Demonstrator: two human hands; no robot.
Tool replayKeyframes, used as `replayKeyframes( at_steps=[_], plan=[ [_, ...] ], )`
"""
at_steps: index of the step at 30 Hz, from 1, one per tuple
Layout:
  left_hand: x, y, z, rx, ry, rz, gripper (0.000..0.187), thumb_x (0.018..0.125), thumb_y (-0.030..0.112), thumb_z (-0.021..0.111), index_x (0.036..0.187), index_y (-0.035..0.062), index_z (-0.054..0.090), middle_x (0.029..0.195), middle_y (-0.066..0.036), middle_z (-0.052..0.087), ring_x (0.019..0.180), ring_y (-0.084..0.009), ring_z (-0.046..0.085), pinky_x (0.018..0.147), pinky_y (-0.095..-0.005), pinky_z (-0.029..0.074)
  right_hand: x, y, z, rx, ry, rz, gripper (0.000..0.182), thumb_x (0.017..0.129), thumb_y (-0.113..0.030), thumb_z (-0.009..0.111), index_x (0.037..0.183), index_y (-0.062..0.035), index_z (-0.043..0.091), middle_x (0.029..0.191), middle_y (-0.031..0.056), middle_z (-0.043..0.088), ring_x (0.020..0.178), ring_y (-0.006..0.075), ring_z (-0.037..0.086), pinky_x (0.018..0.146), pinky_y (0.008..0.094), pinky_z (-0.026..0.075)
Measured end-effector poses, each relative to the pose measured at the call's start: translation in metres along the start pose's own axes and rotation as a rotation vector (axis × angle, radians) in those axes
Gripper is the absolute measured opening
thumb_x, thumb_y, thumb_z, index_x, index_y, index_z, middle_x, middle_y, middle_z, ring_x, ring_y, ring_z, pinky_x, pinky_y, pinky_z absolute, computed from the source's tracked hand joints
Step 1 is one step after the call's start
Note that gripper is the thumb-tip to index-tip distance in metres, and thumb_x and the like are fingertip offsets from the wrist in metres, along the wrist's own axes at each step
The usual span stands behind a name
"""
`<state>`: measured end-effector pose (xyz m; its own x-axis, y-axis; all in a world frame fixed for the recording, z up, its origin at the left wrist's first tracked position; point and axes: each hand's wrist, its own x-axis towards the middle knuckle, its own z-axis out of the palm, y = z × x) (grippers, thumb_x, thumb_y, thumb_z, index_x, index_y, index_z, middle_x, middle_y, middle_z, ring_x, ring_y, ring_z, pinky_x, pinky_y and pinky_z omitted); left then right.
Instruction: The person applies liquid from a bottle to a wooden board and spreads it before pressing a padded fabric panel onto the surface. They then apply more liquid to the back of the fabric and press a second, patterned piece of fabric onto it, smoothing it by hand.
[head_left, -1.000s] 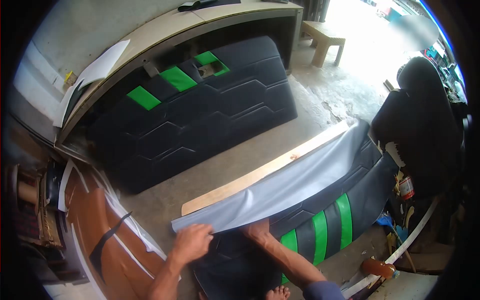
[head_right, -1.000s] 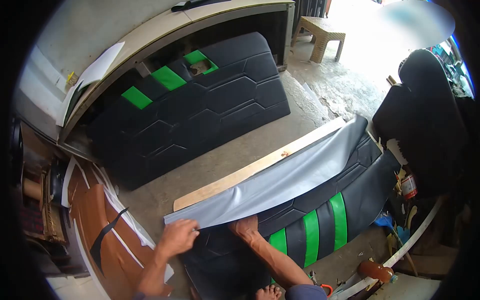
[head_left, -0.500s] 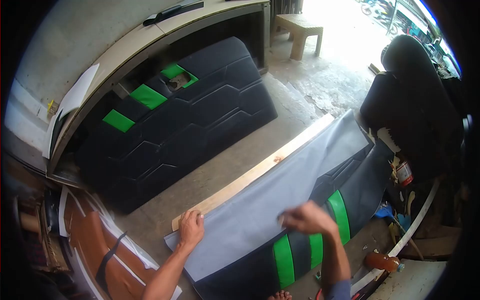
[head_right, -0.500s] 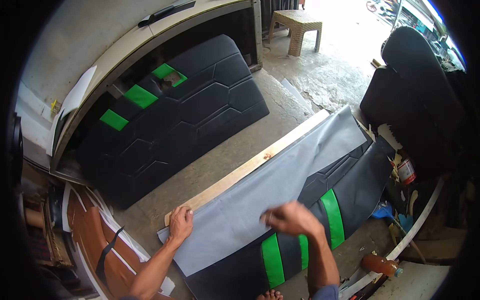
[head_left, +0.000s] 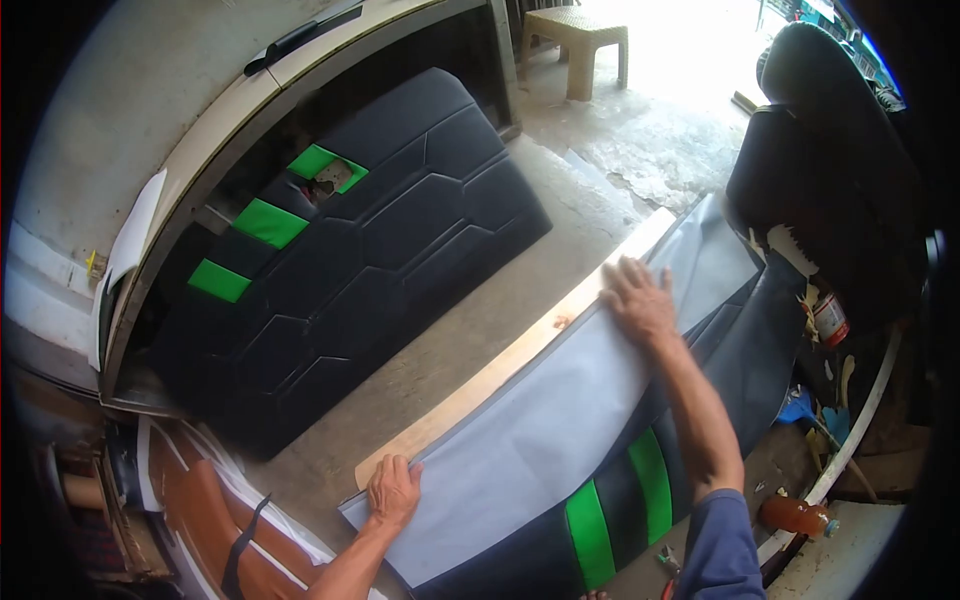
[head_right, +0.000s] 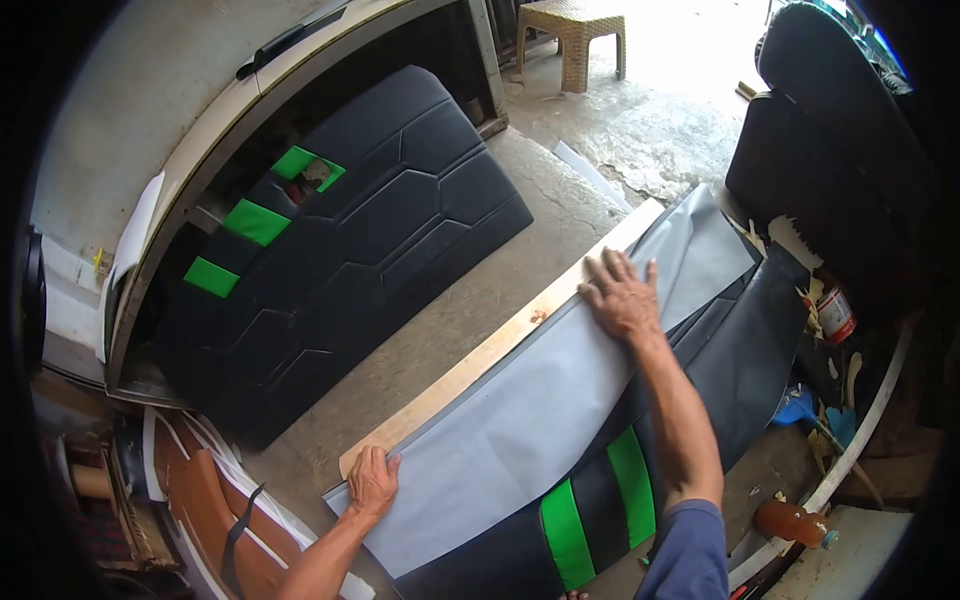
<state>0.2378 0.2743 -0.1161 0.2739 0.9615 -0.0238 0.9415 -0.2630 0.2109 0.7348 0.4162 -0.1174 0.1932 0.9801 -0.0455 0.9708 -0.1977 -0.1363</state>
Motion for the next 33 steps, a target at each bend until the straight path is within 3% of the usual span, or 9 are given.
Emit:
replayKeyframes(
  at_steps=[5, 9, 14, 16, 18, 20, 22, 23, 33],
  plan=[
    [0.033, -0.044, -0.024, 0.06, -0.08, -0.005, 0.03, 0.095, 0.037, 0.063, 0.092, 0.0079, 0.055, 0.09, -0.015, 0.058, 0.085, -0.039, 0.064, 0.068, -0.0512, 0.05, -0.031, 0.018, -0.023, -0.044, -0.084, -0.007, 0.064, 0.097, -0.059, 0.049, 0.151, -0.0246, 0.045, 0.159, 0.0075, 0.04, 0.147, 0.0285, 0.033, 0.11, 0.059, 0.03],
    [0.05, -0.078, -0.075, 0.014, -0.111, 0.039, 0.024, 0.096, 0.029, 0.06, 0.091, 0.0062, 0.057, 0.091, -0.016, 0.06, 0.087, -0.0407, 0.063, 0.073, -0.0505, 0.05, -0.074, 0.004, -0.043, -0.055, -0.085, -0.167, 0.054, 0.085, -0.056, 0.068, 0.124, -0.0189, 0.063, 0.117, 0.0107, 0.059, 0.119, 0.0284, 0.051, 0.094, 0.0503, 0.038],
    [0.034, -0.114, -0.072, -0.078, -0.166, -0.045, 0.024, 0.097, 0.022, 0.054, 0.084, 0.0026, 0.058, 0.085, -0.019, 0.062, 0.088, -0.0425, 0.062, 0.079, -0.0496, 0.048, -0.088, 0.022, -0.044, -0.02, 0.194, -0.333, 0.035, 0.094, -0.048, 0.061, 0.111, -0.0185, 0.067, 0.124, 0.0093, 0.06, 0.13, 0.03, 0.047, 0.108, 0.0558, 0.03],
    [0.032, -0.13, -0.056, -0.091, -0.016, -0.144, 0.03, 0.099, 0.025, 0.052, 0.082, 0.0002, 0.059, 0.083, -0.021, 0.062, 0.089, -0.043, 0.062, 0.08, -0.0483, 0.048, -0.059, 0.036, -0.045, -0.055, 0.166, -0.341, 0.037, 0.097, -0.049, 0.058, 0.116, -0.0183, 0.065, 0.122, 0.0094, 0.064, 0.132, 0.0266, 0.048, 0.11, 0.0568, 0.029],
    [0.037, -0.126, -0.05, -0.111, 0.056, -0.201, 0.037, 0.101, 0.028, 0.048, 0.086, -0.0018, 0.063, 0.089, -0.023, 0.065, 0.092, -0.0441, 0.063, 0.083, -0.0482, 0.048, -0.028, 0.034, -0.057, 0.055, -0.168, -0.037, 0.042, 0.099, -0.05, 0.052, 0.109, -0.0139, 0.071, 0.112, 0.0106, 0.07, 0.125, 0.024, 0.056, 0.111, 0.0504, 0.03],
    [0.043, -0.125, -0.046, -0.105, 0.112, -0.217, 0.042, 0.103, 0.03, 0.045, 0.088, -0.0025, 0.067, 0.093, -0.025, 0.067, 0.092, -0.0456, 0.063, 0.083, -0.0495, 0.048, -0.007, 0.047, -0.049, 0.016, 0.035, -0.107, 0.053, 0.099, -0.051, 0.048, 0.094, -0.0068, 0.076, 0.098, 0.0169, 0.073, 0.108, 0.029, 0.066, 0.108, 0.0449, 0.035],
    [0.044, -0.127, -0.047, -0.073, 0.066, -0.281, 0.045, 0.103, 0.031, 0.044, 0.09, -0.0034, 0.069, 0.094, -0.025, 0.069, 0.092, -0.0462, 0.063, 0.082, -0.0511, 0.048, 0.016, 0.054, -0.045, -0.027, -0.048, 0.009, 0.061, 0.099, -0.052, 0.048, 0.076, -0.002, 0.076, 0.085, 0.0229, 0.072, 0.091, 0.0361, 0.07, 0.098, 0.0435, 0.045],
    [0.043, -0.128, -0.045, -0.061, 0.069, -0.283, 0.045, 0.103, 0.031, 0.045, 0.088, -0.003, 0.069, 0.091, -0.024, 0.069, 0.09, -0.0462, 0.063, 0.081, -0.0515, 0.048, 0.021, 0.062, -0.034, -0.035, -0.031, -0.031, 0.066, 0.098, -0.054, 0.047, 0.072, 0.0002, 0.074, 0.073, 0.027, 0.068, 0.076, 0.0401, 0.07, 0.082, 0.0458, 0.052],
    [0.04, -0.138, -0.015, 0.195, 0.216, -0.167, 0.033, 0.102, 0.025, 0.047, 0.085, 0.0016, 0.064, 0.084, -0.022, 0.066, 0.08, -0.0434, 0.064, 0.071, -0.0518, 0.05, 0.031, 0.069, 0.002, -0.129, 0.263, 0.057, 0.06, 0.101, -0.049, 0.045, 0.068, -0.0087, 0.075, 0.069, 0.0177, 0.069, 0.065, 0.0361, 0.07, 0.065, 0.0462, 0.055]
  ],
)
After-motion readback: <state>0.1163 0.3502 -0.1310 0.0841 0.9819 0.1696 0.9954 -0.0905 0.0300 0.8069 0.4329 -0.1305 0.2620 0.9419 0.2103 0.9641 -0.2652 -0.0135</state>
